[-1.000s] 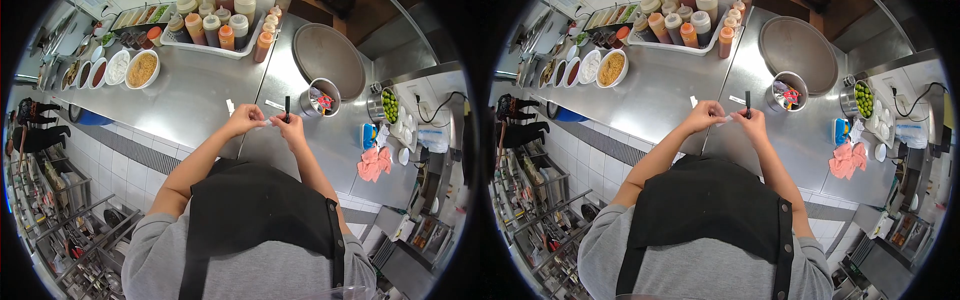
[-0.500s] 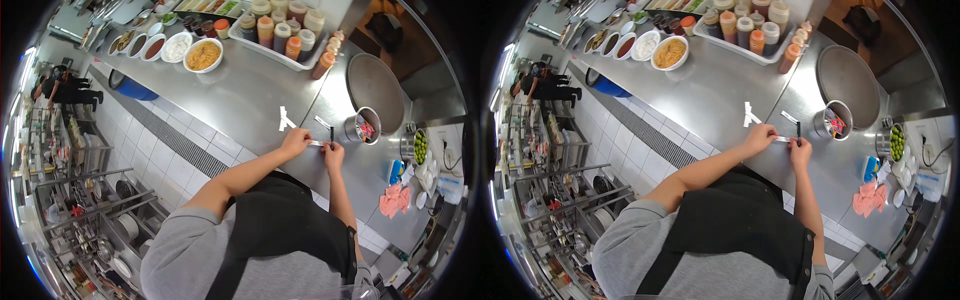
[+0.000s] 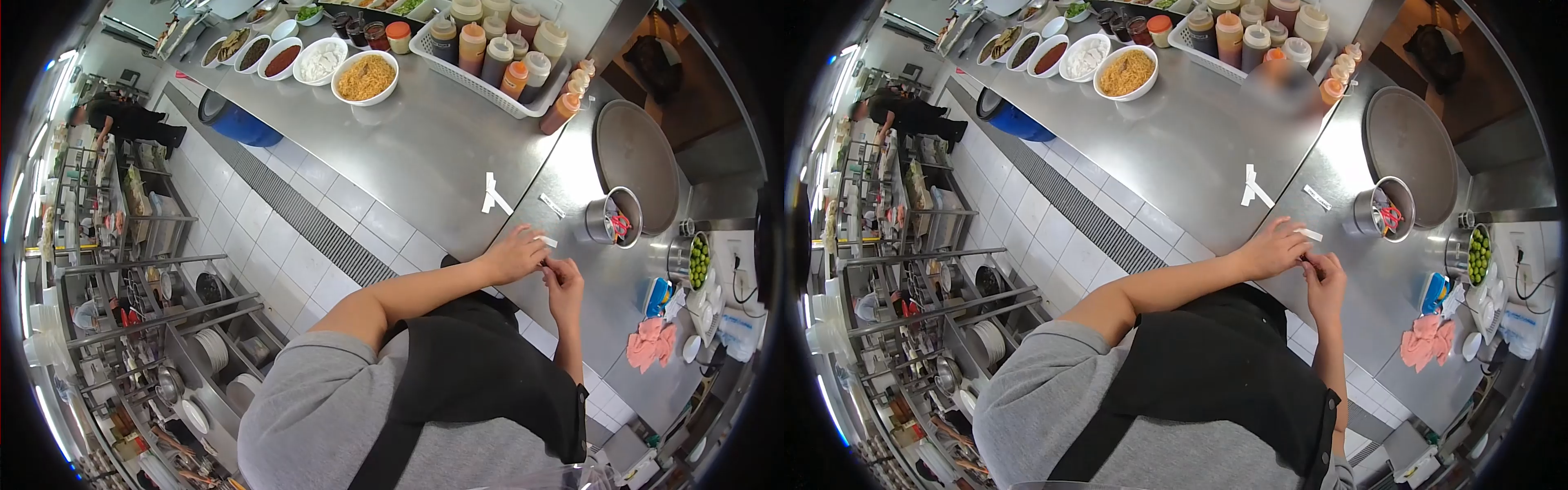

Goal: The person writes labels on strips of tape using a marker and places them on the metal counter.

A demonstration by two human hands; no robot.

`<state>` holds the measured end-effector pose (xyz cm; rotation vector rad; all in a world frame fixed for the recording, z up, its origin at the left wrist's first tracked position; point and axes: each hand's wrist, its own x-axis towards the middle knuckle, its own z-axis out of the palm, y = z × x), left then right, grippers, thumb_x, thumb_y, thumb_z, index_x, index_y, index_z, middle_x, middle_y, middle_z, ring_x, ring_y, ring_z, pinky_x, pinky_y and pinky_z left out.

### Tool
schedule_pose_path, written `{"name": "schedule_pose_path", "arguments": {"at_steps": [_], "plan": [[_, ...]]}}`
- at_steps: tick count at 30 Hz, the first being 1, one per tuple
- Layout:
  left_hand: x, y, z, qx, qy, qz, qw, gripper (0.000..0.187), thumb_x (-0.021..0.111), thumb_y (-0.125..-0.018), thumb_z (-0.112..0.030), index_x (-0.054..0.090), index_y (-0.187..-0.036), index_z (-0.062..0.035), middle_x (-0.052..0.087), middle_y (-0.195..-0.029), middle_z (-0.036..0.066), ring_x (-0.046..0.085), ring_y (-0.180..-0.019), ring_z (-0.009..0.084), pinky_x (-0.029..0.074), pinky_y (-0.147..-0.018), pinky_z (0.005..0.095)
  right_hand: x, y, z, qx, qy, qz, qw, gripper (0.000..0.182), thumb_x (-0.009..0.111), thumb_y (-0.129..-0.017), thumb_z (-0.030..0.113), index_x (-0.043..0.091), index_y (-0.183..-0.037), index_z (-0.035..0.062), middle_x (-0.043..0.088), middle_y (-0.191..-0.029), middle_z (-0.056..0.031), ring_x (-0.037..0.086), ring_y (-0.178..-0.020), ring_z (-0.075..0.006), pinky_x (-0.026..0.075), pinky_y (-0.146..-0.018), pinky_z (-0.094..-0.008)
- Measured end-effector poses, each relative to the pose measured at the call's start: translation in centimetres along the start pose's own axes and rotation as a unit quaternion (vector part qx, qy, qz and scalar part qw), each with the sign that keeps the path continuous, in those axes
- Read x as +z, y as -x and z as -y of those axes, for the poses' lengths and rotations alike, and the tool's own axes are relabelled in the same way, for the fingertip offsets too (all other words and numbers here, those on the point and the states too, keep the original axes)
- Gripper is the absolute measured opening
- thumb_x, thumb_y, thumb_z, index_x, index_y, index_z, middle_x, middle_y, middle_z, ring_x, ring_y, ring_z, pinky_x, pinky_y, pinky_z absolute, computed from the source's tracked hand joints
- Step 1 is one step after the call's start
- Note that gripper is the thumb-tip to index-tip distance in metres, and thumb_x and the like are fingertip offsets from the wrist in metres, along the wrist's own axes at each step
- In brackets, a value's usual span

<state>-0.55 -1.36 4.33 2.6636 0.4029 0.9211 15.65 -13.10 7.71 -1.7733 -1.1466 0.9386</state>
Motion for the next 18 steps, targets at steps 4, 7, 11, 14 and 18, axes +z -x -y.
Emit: {"name": "schedule_pose_path", "arguments": {"at_steps": [4, 7, 11, 14, 18], "plan": [[0.9, 0.4, -1.6, -0.101, 0.173, 0.114, 0.973, 0.019, 0.063, -0.096, -0.018, 0.059, -0.111, -0.0058, 0.064, -0.108, 0.015, 0.064, -0.101, 0.036, 0.05, -0.088, 0.0461, -0.4, 0.4, 2.7, 0.025, -0.138, -0.093, 0.986, 0.017, 0.072, -0.093, -0.002, 0.07, -0.11, -0.003, 0.066, -0.093, -0.0022, 0.064, -0.072, -0.0092, 0.05, -0.063, -0.0231], [-0.6, -0.8, -3.1, -0.14, 0.247, 0.01, 0.959, 0.011, 0.057, -0.098, -0.01, 0.057, -0.107, -0.0028, 0.065, -0.091, 0.02, 0.065, -0.084, 0.0429, 0.051, -0.07, 0.0501, 0.4, 0.2, 4.9, -0.013, -0.229, -0.149, 0.962, 0.01, 0.069, -0.098, 0.004, 0.071, -0.106, -0.001, 0.068, -0.095, -0.002, 0.063, -0.078, -0.0085, 0.049, -0.069, -0.023], [-0.1, 0.4, -2.8, -0.174, 0.293, 0.053, 0.939, 0.018, 0.06, -0.099, -0.018, 0.059, -0.115, -0.009, 0.068, -0.094, 0.016, 0.067, -0.082, 0.0395, 0.052, -0.068, 0.0487, 2.1, 1.0, 3.7, -0.06, -0.199, -0.158, 0.965, 0.014, 0.062, -0.104, 0.008, 0.072, -0.106, -0.001, 0.067, -0.094, -0.0032, 0.061, -0.081, -0.0086, 0.048, -0.073, -0.0222], [0.0, 1.4, -2.3, -0.189, 0.279, 0.097, 0.936, 0.021, 0.062, -0.099, -0.02, 0.061, -0.119, -0.0139, 0.068, -0.094, 0.015, 0.068, -0.082, 0.0382, 0.053, -0.067, 0.0477, 2.0, 1.9, 2.4, -0.069, -0.211, -0.114, 0.968, 0.017, 0.057, -0.107, 0.009, 0.069, -0.108, -0.0024, 0.066, -0.096, -0.0053, 0.062, -0.08, -0.01, 0.049, -0.072, -0.0236], [0.5, 1.5, 1.4, -0.228, 0.208, 0.117, 0.944, 0.034, 0.063, -0.095, -0.01, 0.066, -0.128, -0.0182, 0.066, -0.107, 0.015, 0.067, -0.095, 0.0367, 0.055, -0.078, 0.0432, -0.4, 2.4, 1.2, -0.056, -0.262, -0.171, 0.948, 0.02, 0.052, -0.109, 0.011, 0.063, -0.111, -0.0054, 0.069, -0.111, -0.0122, 0.07, -0.088, -0.0159, 0.056, -0.08, -0.029]]}}
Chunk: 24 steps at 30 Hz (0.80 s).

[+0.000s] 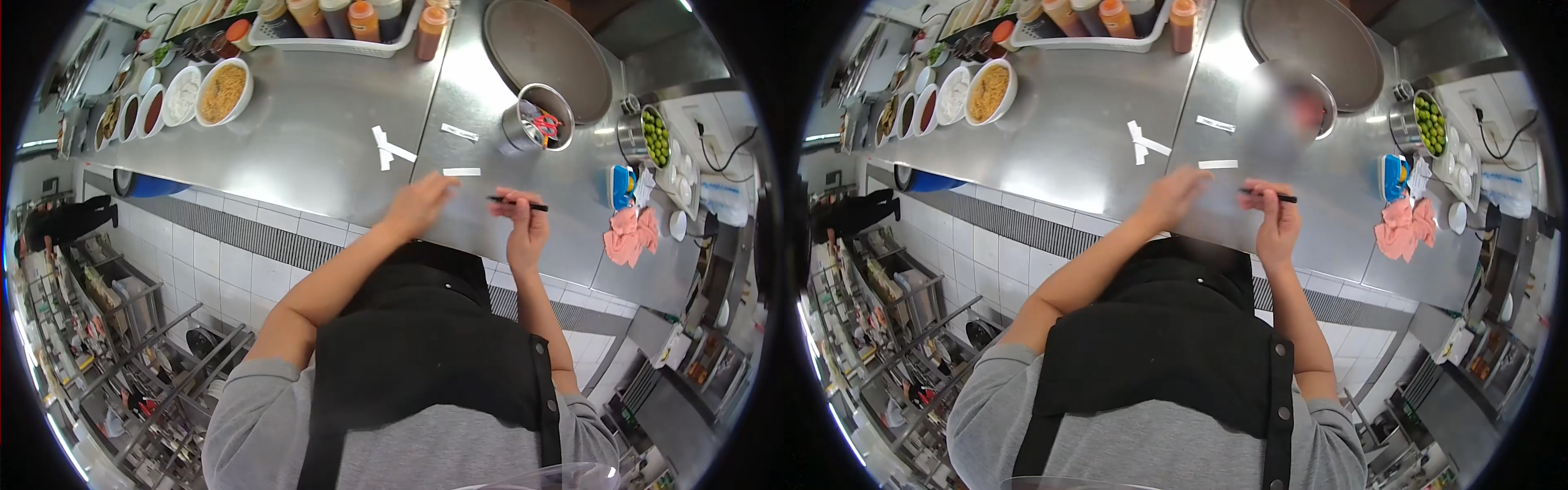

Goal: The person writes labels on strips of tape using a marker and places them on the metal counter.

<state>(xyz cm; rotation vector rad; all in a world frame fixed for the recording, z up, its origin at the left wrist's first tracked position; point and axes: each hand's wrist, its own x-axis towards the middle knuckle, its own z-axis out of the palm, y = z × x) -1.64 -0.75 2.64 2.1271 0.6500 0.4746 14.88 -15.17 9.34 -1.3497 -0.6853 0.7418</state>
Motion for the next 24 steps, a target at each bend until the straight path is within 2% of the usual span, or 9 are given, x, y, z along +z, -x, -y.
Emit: {"name": "schedule_pose_path", "arguments": {"at_steps": [3, 6, 7, 11, 14, 17, 19, 23, 24], "plan": [[-2.9, -4.8, 0.9, 0.031, -0.09, 0.115, 0.989, 0.047, 0.069, -0.087, -0.003, 0.07, -0.127, -0.0272, 0.054, -0.129, 0.011, 0.064, -0.109, 0.0325, 0.055, -0.086, 0.0399, -1.4, -2.2, -0.4, -0.096, 0.085, -0.079, 0.989, 0.013, 0.058, -0.106, 0.008, 0.066, -0.108, -0.0013, 0.07, -0.107, -0.0082, 0.069, -0.09, -0.0149, 0.055, -0.083, -0.0289], [-2.9, -9.0, 0.9, 0.129, -0.116, 0.181, 0.968, 0.049, 0.073, -0.082, 0.001, 0.075, -0.121, -0.0286, 0.049, -0.135, 0.009, 0.06, -0.116, 0.0299, 0.054, -0.092, 0.0395, -2.6, -2.9, -2.0, -0.051, 0.169, -0.069, 0.982, 0.011, 0.065, -0.102, 0.01, 0.068, -0.107, 0.0009, 0.068, -0.099, -0.0045, 0.066, -0.085, -0.0115, 0.053, -0.08, -0.0266], [-3.0, -10.3, 0.9, 0.19, -0.136, 0.209, 0.95, 0.047, 0.075, -0.08, 0.002, 0.077, -0.117, -0.0275, 0.048, -0.137, 0.009, 0.058, -0.119, 0.0285, 0.054, -0.095, 0.0397, -2.4, -3.2, -2.1, -0.011, 0.131, -0.068, 0.989, 0.014, 0.068, -0.1, 0.013, 0.068, -0.108, 0.0021, 0.065, -0.091, -0.0013, 0.063, -0.08, -0.0093, 0.052, -0.074, -0.0255], [-3.1, -12.5, 1.0, 0.215, -0.178, 0.303, 0.911, 0.045, 0.077, -0.079, -0.001, 0.077, -0.116, -0.0278, 0.048, -0.138, 0.008, 0.055, -0.125, 0.0278, 0.053, -0.1, 0.0408, -2.1, -4.0, -3.8, 0.085, 0.021, -0.091, 0.992, 0.011, 0.069, -0.099, 0.013, 0.068, -0.101, 0.0016, 0.065, -0.088, -0.0012, 0.063, -0.079, -0.0094, 0.051, -0.07, -0.025], [-3.5, -12.2, 1.7, 0.177, -0.162, 0.263, 0.934, 0.047, 0.081, -0.079, -0.006, 0.075, -0.119, -0.0293, 0.048, -0.138, 0.008, 0.054, -0.125, 0.0276, 0.052, -0.102, 0.0404, -2.7, -4.1, -6.3, 0.146, -0.044, -0.067, 0.986, 0.017, 0.069, -0.1, 0.016, 0.066, -0.091, 0.002, 0.065, -0.086, -0.0007, 0.063, -0.078, -0.0095, 0.05, -0.067, -0.0233], [-3.1, -10.8, 2.5, 0.157, -0.132, 0.226, 0.952, 0.051, 0.083, -0.078, -0.011, 0.073, -0.124, -0.0312, 0.049, -0.136, 0.008, 0.054, -0.125, 0.028, 0.051, -0.103, 0.0406, -2.1, -4.3, -6.5, 0.119, -0.031, -0.053, 0.991, 0.027, 0.068, -0.102, 0.021, 0.063, -0.082, 0.0028, 0.063, -0.083, -0.001, 0.061, -0.074, -0.0091, 0.047, -0.064, -0.0227], [-2.9, -10.1, 2.8, 0.16, -0.132, 0.208, 0.956, 0.052, 0.083, -0.079, -0.013, 0.072, -0.126, -0.0315, 0.049, -0.134, 0.009, 0.054, -0.124, 0.0282, 0.051, -0.103, 0.041, -2.3, -5.2, -7.3, 0.006, 0.092, -0.002, 0.996, 0.031, 0.064, -0.104, 0.023, 0.061, -0.081, 0.0033, 0.059, -0.078, -0.0013, 0.059, -0.07, -0.0104, 0.048, -0.064, -0.026], [-2.4, -9.5, 3.4, 0.174, -0.125, 0.163, 0.963, 0.052, 0.083, -0.081, -0.016, 0.071, -0.128, -0.0311, 0.051, -0.129, 0.009, 0.055, -0.121, 0.0284, 0.05, -0.101, 0.0423, -2.2, -7.2, -7.9, 0.022, 0.146, 0.024, 0.989, 0.037, 0.063, -0.106, 0.026, 0.059, -0.077, 0.0039, 0.056, -0.075, -0.0016, 0.056, -0.066, -0.0099, 0.045, -0.06, -0.0262], [-2.3, -9.4, 3.3, 0.173, -0.125, 0.162, 0.963, 0.052, 0.083, -0.081, -0.016, 0.071, -0.128, -0.0311, 0.051, -0.129, 0.009, 0.055, -0.121, 0.0284, 0.05, -0.101, 0.0423, -1.4, -7.6, -8.0, 0.06, 0.075, 0.013, 0.995, 0.038, 0.063, -0.105, 0.028, 0.057, -0.075, 0.0056, 0.056, -0.073, -0.0004, 0.054, -0.062, -0.008, 0.044, -0.058, -0.0247]]}}
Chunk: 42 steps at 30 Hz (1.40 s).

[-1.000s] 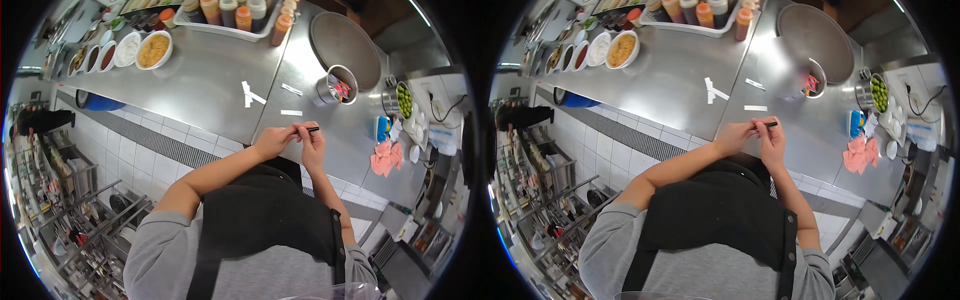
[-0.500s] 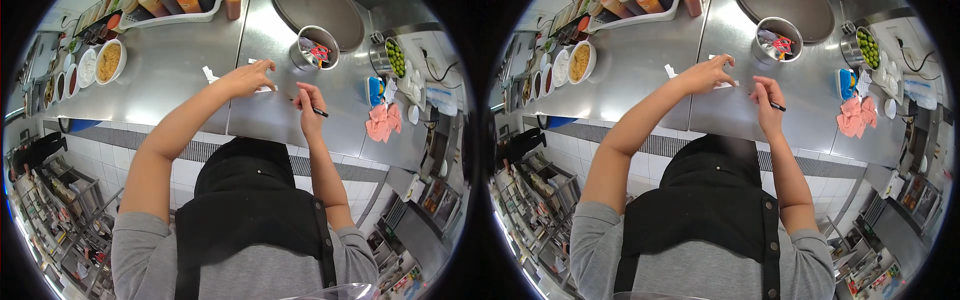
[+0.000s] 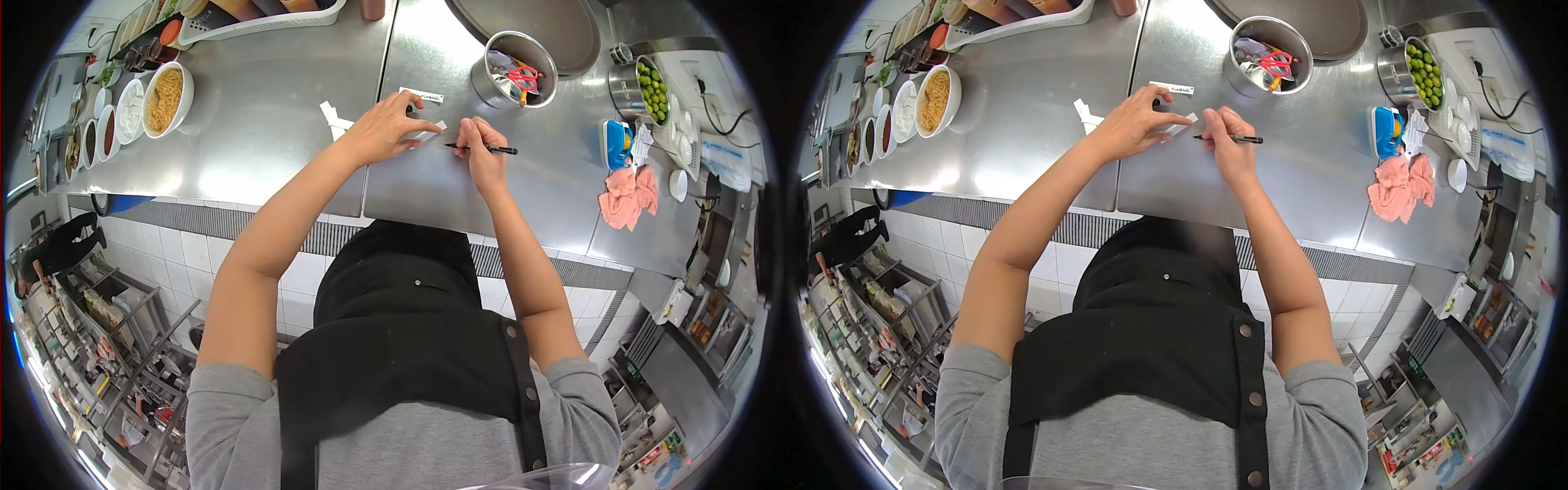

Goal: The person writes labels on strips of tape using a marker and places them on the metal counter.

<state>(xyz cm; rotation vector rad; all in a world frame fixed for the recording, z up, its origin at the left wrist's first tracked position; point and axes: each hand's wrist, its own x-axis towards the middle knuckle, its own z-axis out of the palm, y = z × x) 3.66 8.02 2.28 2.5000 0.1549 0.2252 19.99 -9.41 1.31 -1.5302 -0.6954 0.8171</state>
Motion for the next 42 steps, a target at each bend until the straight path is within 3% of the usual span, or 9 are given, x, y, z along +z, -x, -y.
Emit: {"name": "schedule_pose_path", "arguments": {"at_steps": [10, 14, 17, 21, 24, 27, 36, 38, 42], "plan": [[0.0, -0.2, 0.2, -0.034, 0.021, 0.007, 0.999, 0.047, 0.081, -0.082, -0.014, 0.072, -0.126, -0.0286, 0.053, -0.123, 0.007, 0.055, -0.116, 0.0275, 0.05, -0.099, 0.042, 1.7, -2.2, -1.1, 0.03, -0.151, -0.038, 0.987, 0.043, 0.064, -0.104, 0.031, 0.053, -0.07, 0.0081, 0.056, -0.066, 0.0004, 0.052, -0.051, -0.0066, 0.039, -0.045, -0.0217], [-1.1, -1.2, 0.9, -0.048, 0.074, 0.091, 0.992, 0.051, 0.082, -0.078, -0.009, 0.071, -0.125, -0.0232, 0.05, -0.125, 0.009, 0.054, -0.117, 0.0297, 0.049, -0.1, 0.042, 2.9, -1.8, -0.2, 0.033, -0.086, -0.021, 0.996, 0.044, 0.07, -0.101, 0.021, 0.05, -0.065, 0.0065, 0.055, -0.064, -0.0001, 0.052, -0.051, -0.0062, 0.038, -0.045, -0.0221], [-1.2, -1.5, 2.0, -0.058, 0.081, 0.121, 0.988, 0.05, 0.085, -0.075, -0.011, 0.071, -0.123, -0.0174, 0.049, -0.127, 0.01, 0.053, -0.12, 0.0313, 0.049, -0.101, 0.0416, 4.1, -1.8, -0.3, -0.091, 0.001, 0.014, 0.996, 0.046, 0.073, -0.096, 0.004, 0.042, -0.061, 0.0033, 0.052, -0.061, 0.0, 0.047, -0.048, -0.0035, 0.034, -0.043, -0.0225], [-1.1, -1.7, 2.2, -0.074, 0.087, 0.134, 0.984, 0.049, 0.085, -0.073, -0.009, 0.071, -0.12, -0.0133, 0.048, -0.127, 0.011, 0.052, -0.123, 0.0317, 0.049, -0.103, 0.0415, 4.5, -2.8, -2.6, -0.148, 0.04, 0.002, 0.988, 0.045, 0.071, -0.096, 0.003, 0.042, -0.061, 0.003, 0.051, -0.06, -0.0001, 0.047, -0.048, -0.0034, 0.033, -0.042, -0.0238], [-0.8, -1.8, 2.5, -0.063, 0.063, 0.12, 0.989, 0.052, 0.084, -0.074, -0.01, 0.072, -0.124, -0.0214, 0.049, -0.127, 0.007, 0.055, -0.121, 0.027, 0.052, -0.1, 0.0403, 4.7, -2.7, -2.7, -0.125, 0.024, -0.01, 0.992, 0.041, 0.072, -0.09, 0.0, 0.04, -0.065, 0.0003, 0.041, -0.059, -0.002, 0.035, -0.056, -0.0098, 0.03, -0.051, -0.0308], [-1.0, -2.1, 2.2, -0.092, 0.102, 0.131, 0.982, 0.05, 0.084, -0.071, -0.006, 0.073, -0.119, -0.0125, 0.048, -0.127, 0.01, 0.053, -0.122, 0.0307, 0.049, -0.104, 0.0402, 4.8, -2.4, -2.8, -0.12, 0.02, -0.004, 0.993, 0.04, 0.071, -0.09, 0.0, 0.04, -0.064, 0.0005, 0.041, -0.059, -0.0021, 0.035, -0.056, -0.0098, 0.03, -0.05, -0.0304], [-1.0, -1.8, 2.0, -0.101, 0.112, 0.105, 0.983, 0.056, 0.086, -0.067, -0.004, 0.077, -0.119, -0.0213, 0.05, -0.12, 0.006, 0.054, -0.117, 0.0266, 0.05, -0.101, 0.0378, 3.6, -2.0, -1.4, -0.134, 0.026, -0.039, 0.99, 0.041, 0.069, -0.093, 0.002, 0.043, -0.062, 0.002, 0.048, -0.059, -0.0018, 0.042, -0.051, -0.0082, 0.033, -0.048, -0.0284], [-1.3, -1.8, 1.4, -0.096, 0.12, 0.106, 0.982, 0.063, 0.086, -0.065, -0.003, 0.077, -0.122, -0.0288, 0.049, -0.116, 0.005, 0.054, -0.114, 0.0248, 0.051, -0.099, 0.0365, 2.8, -1.9, 0.0, -0.049, -0.109, -0.124, 0.985, 0.041, 0.067, -0.097, 0.004, 0.047, -0.061, 0.0038, 0.054, -0.061, -0.0027, 0.046, -0.047, -0.0077, 0.035, -0.045, -0.0261], [-1.2, -1.8, 1.5, -0.106, 0.113, 0.114, 0.981, 0.068, 0.084, -0.065, 0.0, 0.076, -0.124, -0.0336, 0.049, -0.114, 0.004, 0.053, -0.111, 0.0237, 0.052, -0.098, 0.0355, 1.6, -1.4, 0.3, -0.044, -0.066, -0.12, 0.99, 0.041, 0.067, -0.097, 0.004, 0.048, -0.061, 0.0041, 0.057, -0.063, -0.0028, 0.049, -0.047, -0.0069, 0.036, -0.043, -0.0246]]}}
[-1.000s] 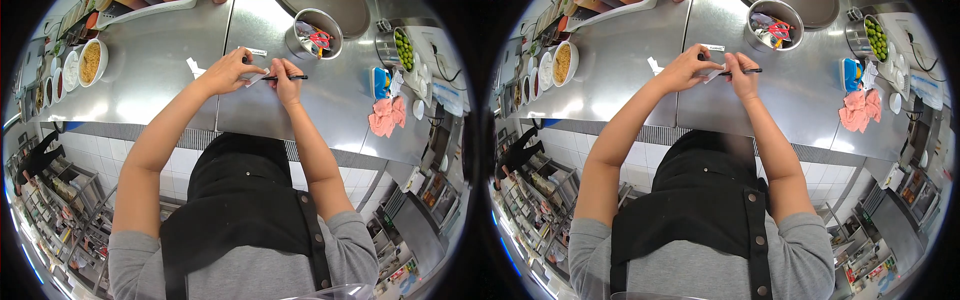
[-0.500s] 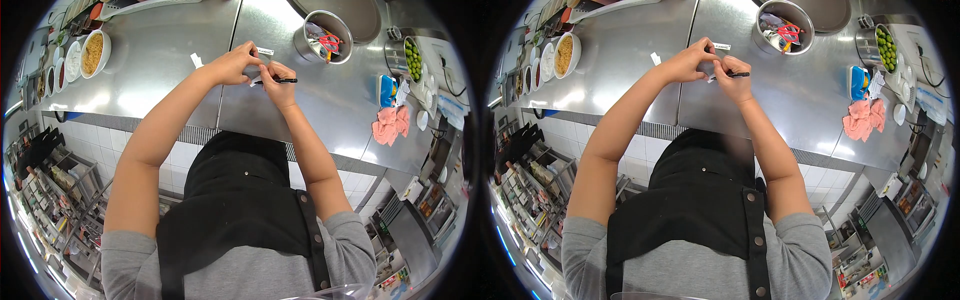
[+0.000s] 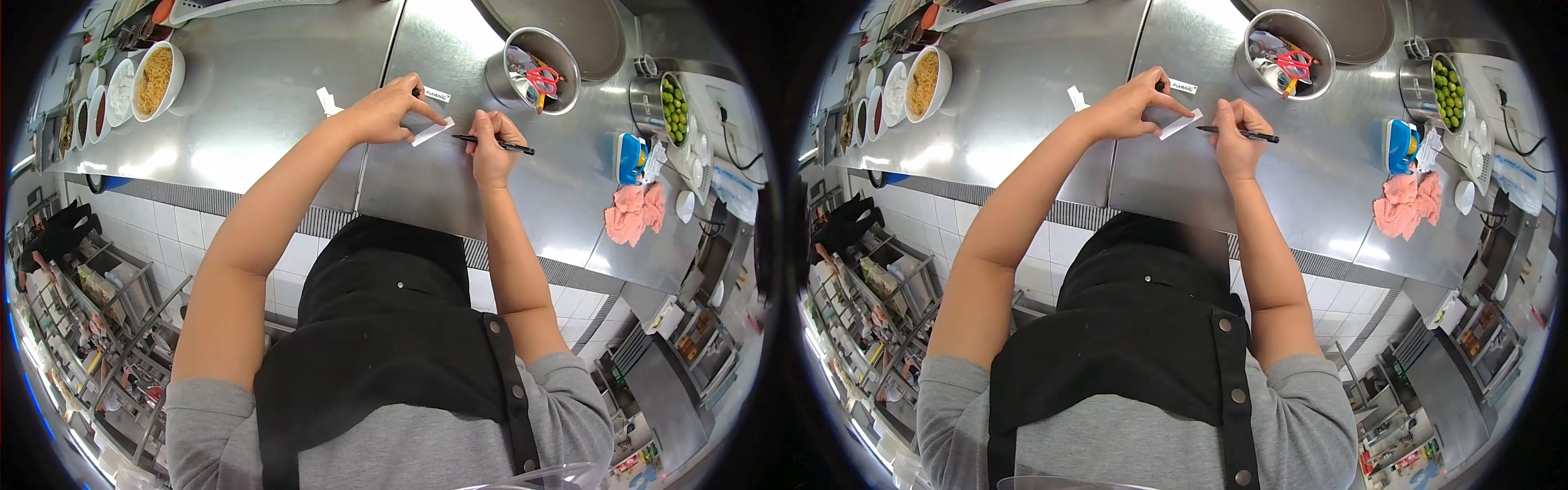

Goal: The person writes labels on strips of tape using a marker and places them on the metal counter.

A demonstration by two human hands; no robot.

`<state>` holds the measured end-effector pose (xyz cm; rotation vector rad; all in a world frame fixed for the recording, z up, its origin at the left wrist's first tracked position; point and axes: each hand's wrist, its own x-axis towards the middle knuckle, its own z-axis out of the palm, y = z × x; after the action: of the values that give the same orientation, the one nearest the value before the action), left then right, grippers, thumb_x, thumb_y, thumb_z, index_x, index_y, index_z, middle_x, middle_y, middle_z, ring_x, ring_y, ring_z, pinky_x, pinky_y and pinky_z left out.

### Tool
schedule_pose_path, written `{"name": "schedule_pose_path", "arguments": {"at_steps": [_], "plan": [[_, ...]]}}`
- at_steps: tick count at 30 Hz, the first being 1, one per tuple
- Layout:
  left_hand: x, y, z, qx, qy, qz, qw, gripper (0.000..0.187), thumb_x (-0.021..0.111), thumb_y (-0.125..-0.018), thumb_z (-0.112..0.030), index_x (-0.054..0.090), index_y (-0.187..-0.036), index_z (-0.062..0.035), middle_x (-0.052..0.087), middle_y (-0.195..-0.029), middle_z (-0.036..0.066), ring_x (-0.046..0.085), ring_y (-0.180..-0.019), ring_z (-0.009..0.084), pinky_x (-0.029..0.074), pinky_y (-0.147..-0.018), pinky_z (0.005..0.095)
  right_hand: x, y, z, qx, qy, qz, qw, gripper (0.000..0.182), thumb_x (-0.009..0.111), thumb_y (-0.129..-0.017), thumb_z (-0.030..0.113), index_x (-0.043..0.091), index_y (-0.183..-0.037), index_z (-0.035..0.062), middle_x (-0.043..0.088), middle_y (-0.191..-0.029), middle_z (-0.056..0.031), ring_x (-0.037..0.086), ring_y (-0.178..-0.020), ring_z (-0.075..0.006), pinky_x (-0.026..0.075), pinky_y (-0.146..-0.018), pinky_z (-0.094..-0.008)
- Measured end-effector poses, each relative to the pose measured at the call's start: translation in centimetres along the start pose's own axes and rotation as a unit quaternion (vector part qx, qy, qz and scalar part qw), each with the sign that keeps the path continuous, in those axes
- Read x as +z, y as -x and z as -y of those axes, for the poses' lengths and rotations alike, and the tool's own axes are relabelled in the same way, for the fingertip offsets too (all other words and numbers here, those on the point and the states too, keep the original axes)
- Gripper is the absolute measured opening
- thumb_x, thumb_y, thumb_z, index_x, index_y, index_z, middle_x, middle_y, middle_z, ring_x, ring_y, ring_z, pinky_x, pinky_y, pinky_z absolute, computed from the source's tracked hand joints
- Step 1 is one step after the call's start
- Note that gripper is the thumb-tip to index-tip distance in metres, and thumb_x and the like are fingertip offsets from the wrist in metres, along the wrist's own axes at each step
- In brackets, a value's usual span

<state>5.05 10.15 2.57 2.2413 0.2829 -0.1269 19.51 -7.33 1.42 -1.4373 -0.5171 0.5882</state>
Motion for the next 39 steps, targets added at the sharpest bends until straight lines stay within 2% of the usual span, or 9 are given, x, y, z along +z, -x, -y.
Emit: {"name": "schedule_pose_path", "arguments": {"at_steps": [4, 8, 13, 23, 25, 30, 32, 36, 39], "plan": [[0.2, -0.1, 0.5, 0.004, 0.001, -0.006, 1.0, 0.058, 0.086, -0.066, -0.003, 0.077, -0.12, -0.0242, 0.049, -0.115, 0.005, 0.053, -0.112, 0.0256, 0.051, -0.097, 0.0372, 1.5, 0.5, 0.1, 0.017, 0.022, 0.069, 0.997, 0.041, 0.071, -0.095, 0.003, 0.047, -0.061, 0.0033, 0.057, -0.062, -0.0022, 0.049, -0.048, -0.007, 0.036, -0.044, -0.0256], [0.3, -0.2, 0.7, 0.0, 0.001, -0.01, 1.0, 0.049, 0.087, -0.067, -0.007, 0.077, -0.115, -0.0153, 0.05, -0.116, 0.007, 0.053, -0.113, 0.0282, 0.048, -0.098, 0.0388, 2.8, 0.2, -1.8, -0.094, 0.087, 0.132, 0.983, 0.042, 0.073, -0.09, 0.0, 0.042, -0.062, 0.0018, 0.05, -0.059, -0.003, 0.044, -0.051, -0.0087, 0.033, -0.048, -0.0287], [0.4, -0.2, 1.1, 0.001, 0.005, -0.005, 1.0, 0.047, 0.087, -0.068, -0.009, 0.077, -0.114, -0.0148, 0.05, -0.117, 0.008, 0.053, -0.113, 0.0282, 0.048, -0.098, 0.0396, 2.8, 0.3, -3.6, -0.139, 0.104, 0.103, 0.979, 0.039, 0.072, -0.085, -0.004, 0.039, -0.064, 0.0014, 0.039, -0.059, -0.0036, 0.035, -0.054, -0.0122, 0.03, -0.05, -0.0317], [0.4, -0.1, 1.2, 0.02, 0.018, -0.022, 0.999, 0.048, 0.087, -0.066, -0.005, 0.081, -0.111, -0.0202, 0.049, -0.111, 0.006, 0.053, -0.107, 0.0264, 0.048, -0.096, 0.0384, 2.5, 0.4, -3.0, -0.138, 0.122, 0.118, 0.976, 0.038, 0.069, -0.088, -0.003, 0.041, -0.063, 0.0014, 0.045, -0.059, -0.0032, 0.039, -0.052, -0.0096, 0.032, -0.048, -0.0294], [0.3, 0.0, 0.7, 0.017, 0.021, -0.018, 0.999, 0.052, 0.086, -0.065, -0.004, 0.081, -0.113, -0.0232, 0.048, -0.109, 0.005, 0.052, -0.106, 0.0253, 0.048, -0.096, 0.0375, 2.3, 0.6, -1.6, -0.008, 0.018, 0.06, 0.998, 0.04, 0.067, -0.093, -0.002, 0.043, -0.061, 0.0027, 0.05, -0.059, -0.0016, 0.044, -0.048, -0.0073, 0.034, -0.045, -0.0265], [0.0, 0.1, 0.3, 0.005, 0.033, -0.013, 0.999, 0.059, 0.085, -0.064, -0.002, 0.081, -0.116, -0.0288, 0.046, -0.106, 0.004, 0.052, -0.104, 0.023, 0.049, -0.095, 0.0351, 0.7, 0.8, -1.0, 0.002, -0.009, 0.027, 1.0, 0.042, 0.064, -0.096, -0.002, 0.043, -0.06, 0.0041, 0.053, -0.061, -0.0021, 0.046, -0.047, -0.0063, 0.036, -0.043, -0.0253], [-0.2, 0.0, 0.2, -0.009, 0.016, 0.003, 1.0, 0.058, 0.087, -0.066, -0.004, 0.081, -0.116, -0.0325, 0.051, -0.112, 0.006, 0.054, -0.112, 0.0256, 0.049, -0.104, 0.036, 0.4, 1.0, -0.9, 0.0, -0.028, 0.01, 1.0, 0.042, 0.064, -0.095, -0.003, 0.043, -0.059, 0.0044, 0.053, -0.06, -0.002, 0.045, -0.047, -0.0064, 0.036, -0.043, -0.0251], [0.0, 0.0, 0.4, -0.01, 0.011, 0.003, 1.0, 0.058, 0.086, -0.066, -0.004, 0.08, -0.116, -0.0332, 0.051, -0.113, 0.006, 0.054, -0.113, 0.0257, 0.049, -0.103, 0.0363, 0.7, 1.2, -1.1, -0.019, -0.004, 0.018, 1.0, 0.041, 0.065, -0.095, -0.003, 0.043, -0.06, 0.0032, 0.053, -0.06, -0.0022, 0.045, -0.047, -0.0066, 0.036, -0.044, -0.025], [0.3, 0.0, 1.0, 0.019, 0.018, -0.01, 1.0, 0.054, 0.088, -0.063, -0.006, 0.082, -0.113, -0.0255, 0.047, -0.106, 0.005, 0.052, -0.105, 0.0239, 0.049, -0.093, 0.0371, 1.7, 0.8, -1.5, -0.103, 0.11, 0.114, 0.982, 0.039, 0.068, -0.092, -0.003, 0.043, -0.062, 0.0005, 0.05, -0.061, -0.0028, 0.045, -0.048, -0.0079, 0.036, -0.045, -0.0266]]}}
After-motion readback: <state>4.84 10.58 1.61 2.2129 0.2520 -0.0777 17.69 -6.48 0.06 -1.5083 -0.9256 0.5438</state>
